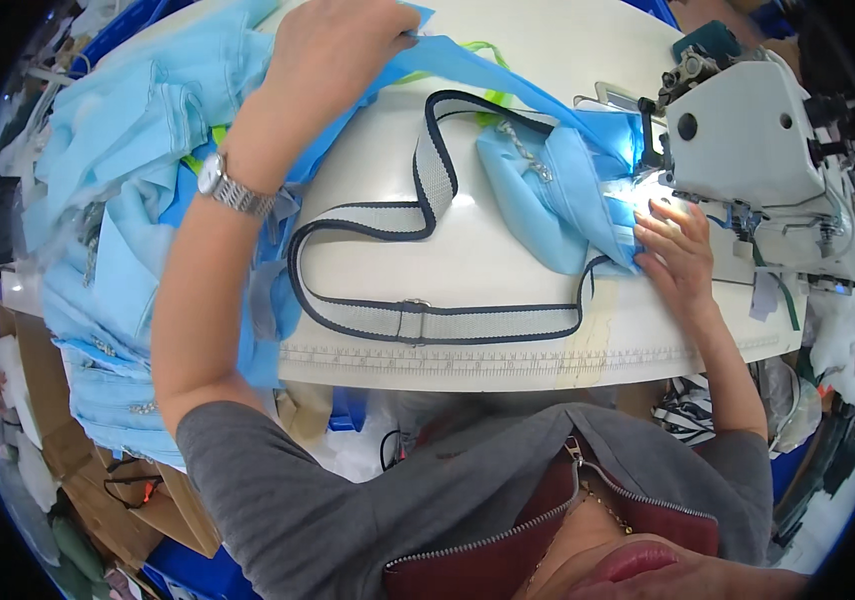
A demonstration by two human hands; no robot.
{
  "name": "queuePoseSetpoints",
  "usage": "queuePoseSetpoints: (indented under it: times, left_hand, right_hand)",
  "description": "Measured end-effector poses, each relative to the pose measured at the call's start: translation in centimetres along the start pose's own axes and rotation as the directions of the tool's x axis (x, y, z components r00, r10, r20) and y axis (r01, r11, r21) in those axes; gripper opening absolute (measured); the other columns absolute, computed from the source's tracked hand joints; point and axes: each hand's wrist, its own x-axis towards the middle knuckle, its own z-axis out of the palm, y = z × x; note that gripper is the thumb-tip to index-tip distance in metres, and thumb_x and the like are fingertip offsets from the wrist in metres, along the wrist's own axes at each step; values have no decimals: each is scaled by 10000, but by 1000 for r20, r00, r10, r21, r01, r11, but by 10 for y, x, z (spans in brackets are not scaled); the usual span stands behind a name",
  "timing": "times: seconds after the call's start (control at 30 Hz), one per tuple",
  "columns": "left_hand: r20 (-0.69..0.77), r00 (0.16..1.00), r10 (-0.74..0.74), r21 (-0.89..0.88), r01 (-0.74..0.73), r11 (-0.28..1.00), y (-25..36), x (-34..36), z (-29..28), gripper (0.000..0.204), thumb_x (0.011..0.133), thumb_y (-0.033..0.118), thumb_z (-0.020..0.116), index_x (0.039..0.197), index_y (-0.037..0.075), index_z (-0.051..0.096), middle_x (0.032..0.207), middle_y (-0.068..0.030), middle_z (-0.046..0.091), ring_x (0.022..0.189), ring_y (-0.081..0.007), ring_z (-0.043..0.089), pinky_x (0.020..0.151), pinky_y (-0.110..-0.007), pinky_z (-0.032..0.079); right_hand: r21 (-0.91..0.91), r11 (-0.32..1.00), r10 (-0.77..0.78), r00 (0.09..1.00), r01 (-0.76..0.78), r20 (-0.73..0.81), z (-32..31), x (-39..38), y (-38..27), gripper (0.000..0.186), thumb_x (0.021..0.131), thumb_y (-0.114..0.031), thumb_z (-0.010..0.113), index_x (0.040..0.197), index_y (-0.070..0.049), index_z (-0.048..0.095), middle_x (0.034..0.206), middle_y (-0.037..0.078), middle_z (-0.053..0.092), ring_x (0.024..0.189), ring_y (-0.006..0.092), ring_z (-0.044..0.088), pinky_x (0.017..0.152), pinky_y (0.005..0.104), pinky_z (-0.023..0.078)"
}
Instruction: Sewing pieces of light blue fabric and black straps using an industrial sewing machine to assemble a product.
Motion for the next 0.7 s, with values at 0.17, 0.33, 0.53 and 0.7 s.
queuePoseSetpoints:
  times: [0.17, 0.33, 0.53, 0.7]
  left_hand:
    - [-296, 950, 104, 39, -97, 995, 12, -5, -18, 161, 763, 91, 657, 917, 136, 678, 822, -42, 629, 711, -253, 615, 604, -353, 487]
    - [-447, 833, 327, 178, -275, 945, 58, -12, -66, 196, 676, 48, 634, 867, 91, 632, 843, -60, 590, 709, -205, 594, 561, -308, 426]
    - [-241, 919, 311, 93, -297, 950, 86, -52, -54, 137, 692, -1, 652, 807, 43, 593, 904, -107, 605, 653, -247, 564, 514, -330, 409]
    - [45, 990, 136, -75, -132, 988, 103, -66, -65, 187, 739, 101, 684, 884, 21, 597, 1078, -121, 620, 753, -305, 594, 622, -382, 454]
  right_hand:
    - [-5, 1000, 11, 999, -11, -34, 1, 8, -5, 313, 744, -165, 745, 1052, -130, 698, 1161, -6, 664, 1192, 198, 524, 1051, 470, 274]
    - [43, 998, 46, 997, -44, -62, 2, -2, 7, 297, 765, -215, 738, 1051, -151, 687, 1167, -25, 656, 1203, 202, 514, 993, 432, 345]
    - [138, 990, 54, 993, -39, -106, 17, -5, 13, 245, 820, -321, 669, 1038, -209, 673, 1149, -67, 654, 1145, 197, 535, 1058, 537, 277]
    - [152, 988, -1, 988, 25, -157, 25, 1, 8, 234, 816, -333, 653, 1011, -203, 667, 1122, -56, 666, 1069, 201, 563, 1078, 550, 235]
